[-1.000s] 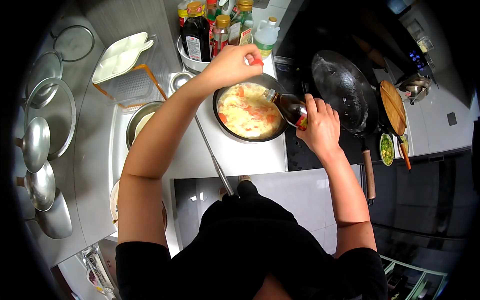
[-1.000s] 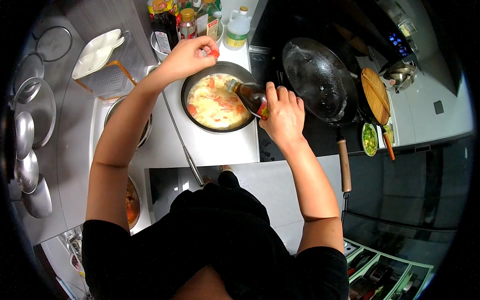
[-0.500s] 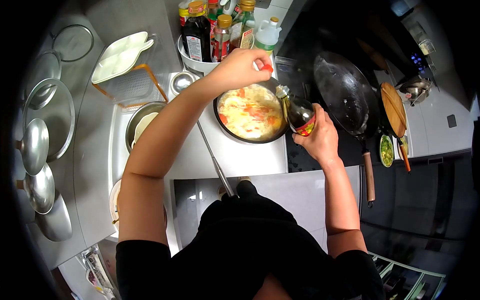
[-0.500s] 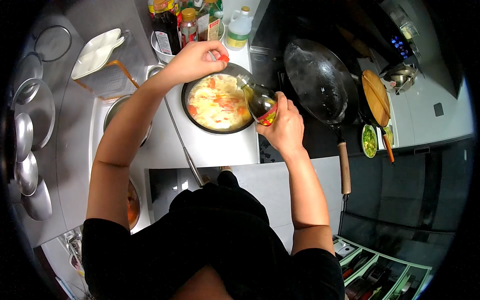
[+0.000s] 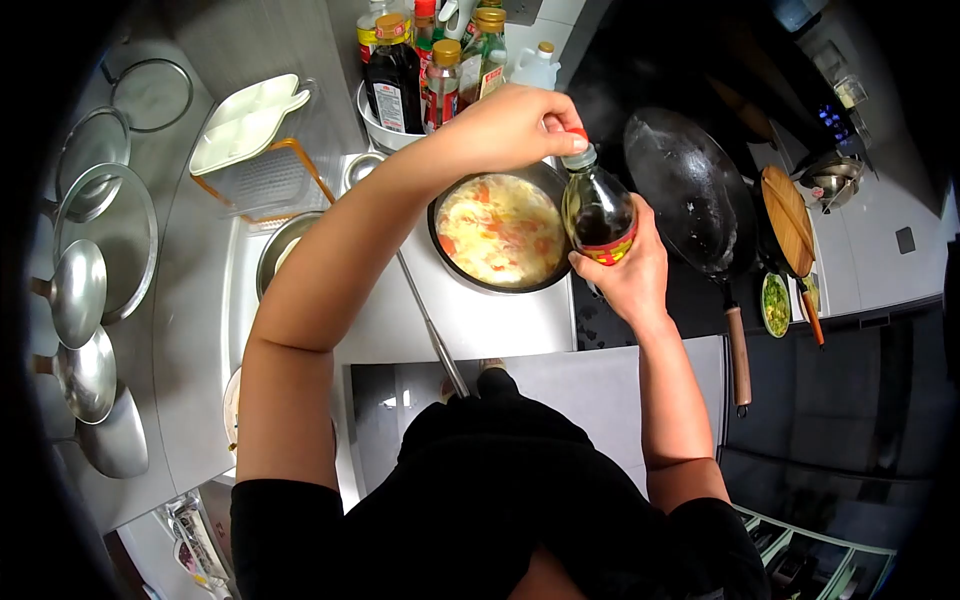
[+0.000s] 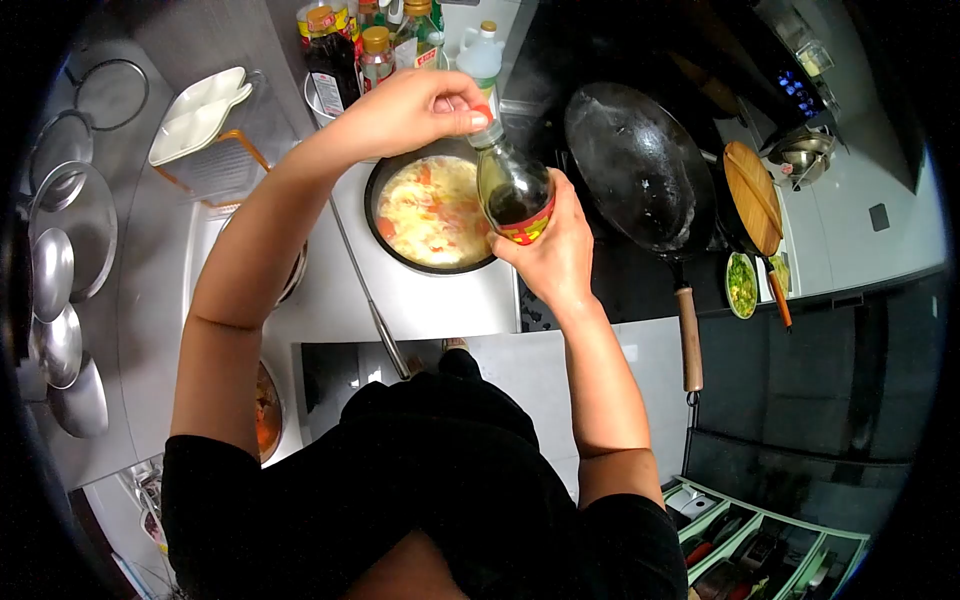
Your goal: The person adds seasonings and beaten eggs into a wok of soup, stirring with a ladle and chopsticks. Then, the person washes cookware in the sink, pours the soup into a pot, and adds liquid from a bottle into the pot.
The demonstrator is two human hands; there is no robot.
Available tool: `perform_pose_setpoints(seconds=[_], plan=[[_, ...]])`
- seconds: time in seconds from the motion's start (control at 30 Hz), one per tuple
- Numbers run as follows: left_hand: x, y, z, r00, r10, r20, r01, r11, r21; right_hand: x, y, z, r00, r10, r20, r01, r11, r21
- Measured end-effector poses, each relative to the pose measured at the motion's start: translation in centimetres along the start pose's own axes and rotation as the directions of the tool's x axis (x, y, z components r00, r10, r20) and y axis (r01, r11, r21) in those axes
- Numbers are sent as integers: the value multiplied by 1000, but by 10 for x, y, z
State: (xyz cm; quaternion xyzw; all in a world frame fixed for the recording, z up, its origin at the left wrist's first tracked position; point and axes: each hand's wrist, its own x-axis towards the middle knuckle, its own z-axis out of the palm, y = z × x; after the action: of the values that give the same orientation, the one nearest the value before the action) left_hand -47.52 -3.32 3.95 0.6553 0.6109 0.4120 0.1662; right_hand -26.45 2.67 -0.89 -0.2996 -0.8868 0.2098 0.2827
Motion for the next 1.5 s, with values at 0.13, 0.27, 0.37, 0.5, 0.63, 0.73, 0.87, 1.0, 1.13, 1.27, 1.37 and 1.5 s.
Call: perform_pose_setpoints(seconds=[0.13, 0.27, 0.37, 0.5, 0.63, 0.73, 0.87, 1.0, 1.13, 1.27, 1.37, 1.5], plan=[[4, 8, -13, 998, 35, 53, -32, 998, -59, 4, -7, -2, 993, 50, 103, -77, 958, 276], [6, 15, -27, 988, 129, 89, -119, 987, -108, 9, -12, -5, 975, 40, 221, -145, 863, 484], [4, 26, -38, 989, 138, 54, -137, 990, -34, 12, -11, -4, 972, 8, 236, -135, 839, 528], [3, 28, -45, 996, 59, 66, -60, 998, 13, 16, -16, -6, 991, -36, 126, -15, 922, 388], [-2, 39, -45, 1000, 8, 21, -10, 995, 97, 17, -19, -8, 996, -50, 75, 25, 955, 297], [-4, 42, -50, 999, 4, 50, -5, 1000, 24, 18, -21, -10, 996, -57, 64, 38, 961, 273], [-4, 43, -56, 997, 2, 83, -4, 1000, 22, 19, -24, -14, 995, -47, 86, 20, 959, 284], [-4, 46, -56, 997, -4, 79, 1, 999, 47, 20, -27, -14, 991, -34, 128, -7, 952, 306], [-6, 50, -56, 995, -83, 54, 80, 995, 54, 22, -27, -13, 993, -63, 103, 35, 966, 254], [-7, 51, -56, 993, -74, 88, 71, 997, 40, 25, -20, -9, 992, -109, 64, 94, 975, 202], [-5, 48, -60, 988, 39, 147, -38, 999, -10, 26, -24, -13, 985, -82, 153, 26, 940, 339], [-2, 43, -60, 952, 234, 199, -228, 972, -54, 26, -16, -2, 982, -85, 170, 7, 909, 416]])
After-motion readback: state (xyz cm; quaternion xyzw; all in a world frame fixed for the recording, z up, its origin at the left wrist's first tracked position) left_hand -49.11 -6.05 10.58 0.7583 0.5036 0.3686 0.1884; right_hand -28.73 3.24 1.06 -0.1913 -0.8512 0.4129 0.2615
